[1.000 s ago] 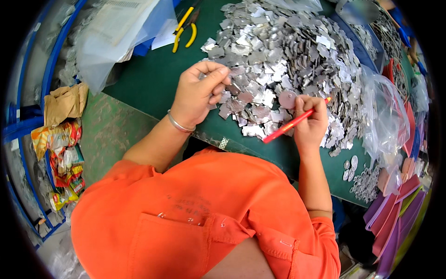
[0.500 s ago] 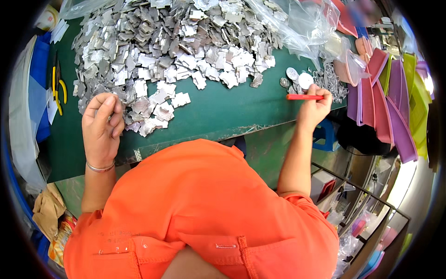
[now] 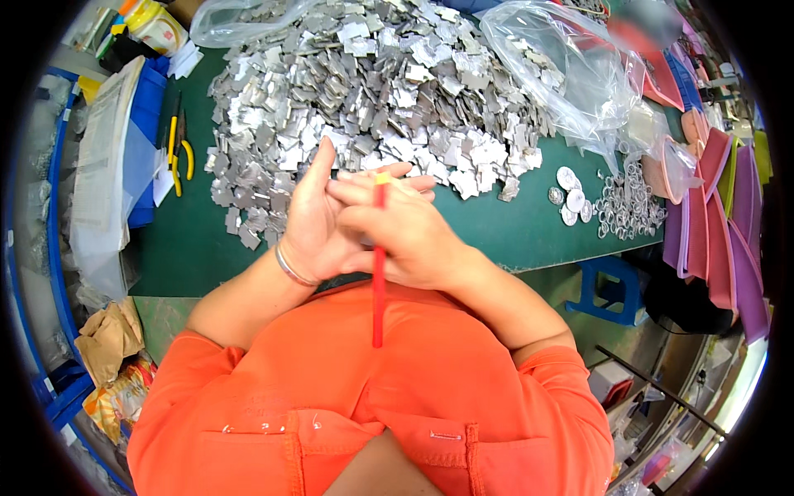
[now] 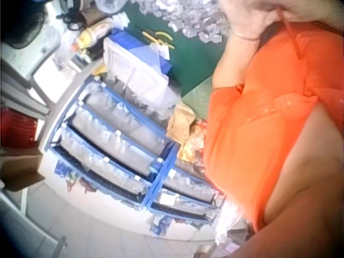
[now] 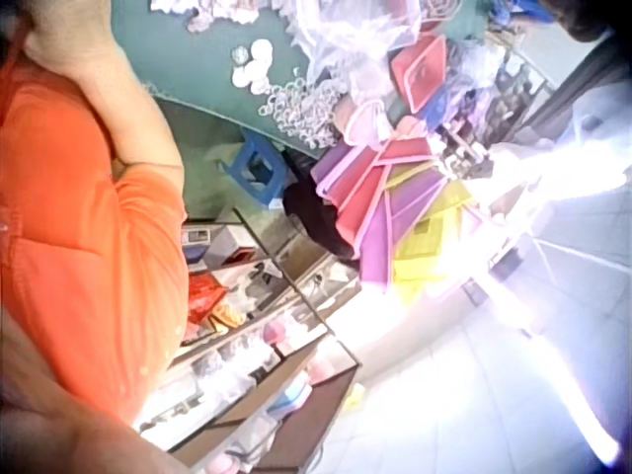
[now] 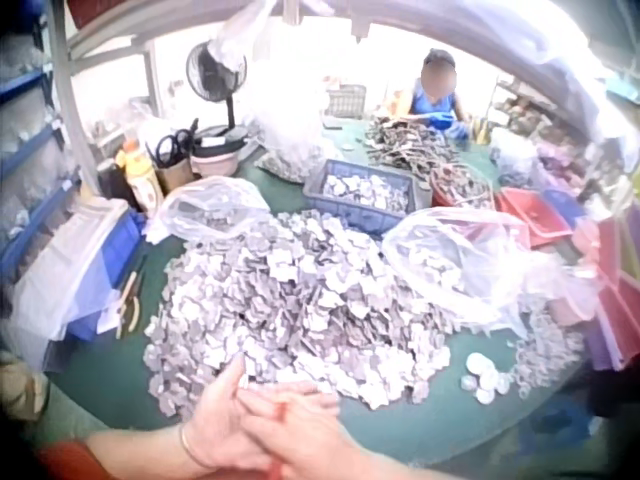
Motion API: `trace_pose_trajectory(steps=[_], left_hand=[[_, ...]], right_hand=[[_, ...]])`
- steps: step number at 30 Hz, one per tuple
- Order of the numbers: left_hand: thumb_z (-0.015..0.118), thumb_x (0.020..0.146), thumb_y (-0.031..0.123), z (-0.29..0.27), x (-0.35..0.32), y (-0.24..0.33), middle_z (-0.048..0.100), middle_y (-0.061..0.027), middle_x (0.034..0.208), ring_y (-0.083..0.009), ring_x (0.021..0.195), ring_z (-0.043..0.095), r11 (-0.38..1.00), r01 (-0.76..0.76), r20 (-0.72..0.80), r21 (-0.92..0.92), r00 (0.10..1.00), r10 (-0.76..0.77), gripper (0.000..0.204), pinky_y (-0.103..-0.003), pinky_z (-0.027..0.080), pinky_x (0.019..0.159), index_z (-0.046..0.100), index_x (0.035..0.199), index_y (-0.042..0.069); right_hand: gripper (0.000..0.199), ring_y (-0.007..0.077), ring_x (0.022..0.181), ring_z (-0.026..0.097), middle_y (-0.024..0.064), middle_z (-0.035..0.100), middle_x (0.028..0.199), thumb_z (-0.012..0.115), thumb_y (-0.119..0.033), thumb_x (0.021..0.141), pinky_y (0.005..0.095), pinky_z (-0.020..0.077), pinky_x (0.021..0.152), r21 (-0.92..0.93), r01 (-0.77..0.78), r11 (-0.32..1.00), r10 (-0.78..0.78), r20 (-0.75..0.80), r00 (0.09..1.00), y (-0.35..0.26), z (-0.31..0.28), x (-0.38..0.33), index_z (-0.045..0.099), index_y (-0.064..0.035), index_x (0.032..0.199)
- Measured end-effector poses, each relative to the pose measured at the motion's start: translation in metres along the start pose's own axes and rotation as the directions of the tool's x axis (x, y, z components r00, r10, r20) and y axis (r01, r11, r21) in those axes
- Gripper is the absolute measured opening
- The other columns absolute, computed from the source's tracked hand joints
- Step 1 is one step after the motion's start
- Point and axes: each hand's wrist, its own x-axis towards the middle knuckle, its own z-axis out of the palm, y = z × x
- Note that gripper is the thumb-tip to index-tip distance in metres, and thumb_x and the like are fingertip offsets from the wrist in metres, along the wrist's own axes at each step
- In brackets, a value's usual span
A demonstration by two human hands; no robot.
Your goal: The person picks up and turns over small metal components by hand, occasionally using a red stylus to point at or check specific features of the items.
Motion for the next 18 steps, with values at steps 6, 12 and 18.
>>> trace_pose_trajectory(steps=[6, 12, 18], left_hand=[[0.035, 0.088, 0.055, -0.016, -0.004, -0.004, 0.042, -0.0122, 0.129, -0.023, 0.12, 0.04, 0.999, 0.037, 0.131, -0.021, 0.991, -0.034, 0.068, -0.039, 0.03, 0.1, 0.033, 0.13, 0.001], [0.05, 0.09, 0.027, -0.007, -0.021, 0.006, 0.054, -0.0122, 0.113, -0.0178, 0.093, 0.056, 0.877, -0.043, 0.078, 0.479, 0.997, 0.006, 0.044, -0.031, 0.044, 0.08, 0.04, 0.124, 0.002], [0.06, 0.082, 0.01, -0.026, -0.055, 0.013, 0.053, -0.0024, 0.08, -0.0054, 0.062, 0.04, 0.598, -0.404, -0.034, 0.692, 0.809, 0.586, 0.022, -0.017, 0.032, 0.051, 0.055, 0.101, 0.003]], right_hand=[[0.02, 0.0295, 0.066, 0.053, 0.012, 0.055, 0.074, 0.062, -0.004, 0.069, 0.0373, 0.0438, 0.059, -0.255, 0.002, 0.967, -0.05, -0.182, 0.982, 0.034, 0.017, -0.003, 0.054, -0.0041, 0.087], [0.016, 0.0222, 0.056, 0.055, 0.0103, 0.058, 0.07, 0.06, 0.008, 0.072, 0.0289, 0.0457, 0.054, -0.317, -0.044, 0.947, -0.11, -0.452, 0.885, 0.04, -0.047, 0.013, 0.056, -0.0002, 0.085], [0.011, 0.0174, 0.076, 0.057, 0.0096, 0.061, 0.086, 0.062, -0.005, 0.08, 0.0294, 0.0447, 0.072, -0.671, -0.327, 0.665, -0.119, -0.527, 0.841, 0.066, -0.163, 0.047, 0.055, 0.0003, 0.087]])
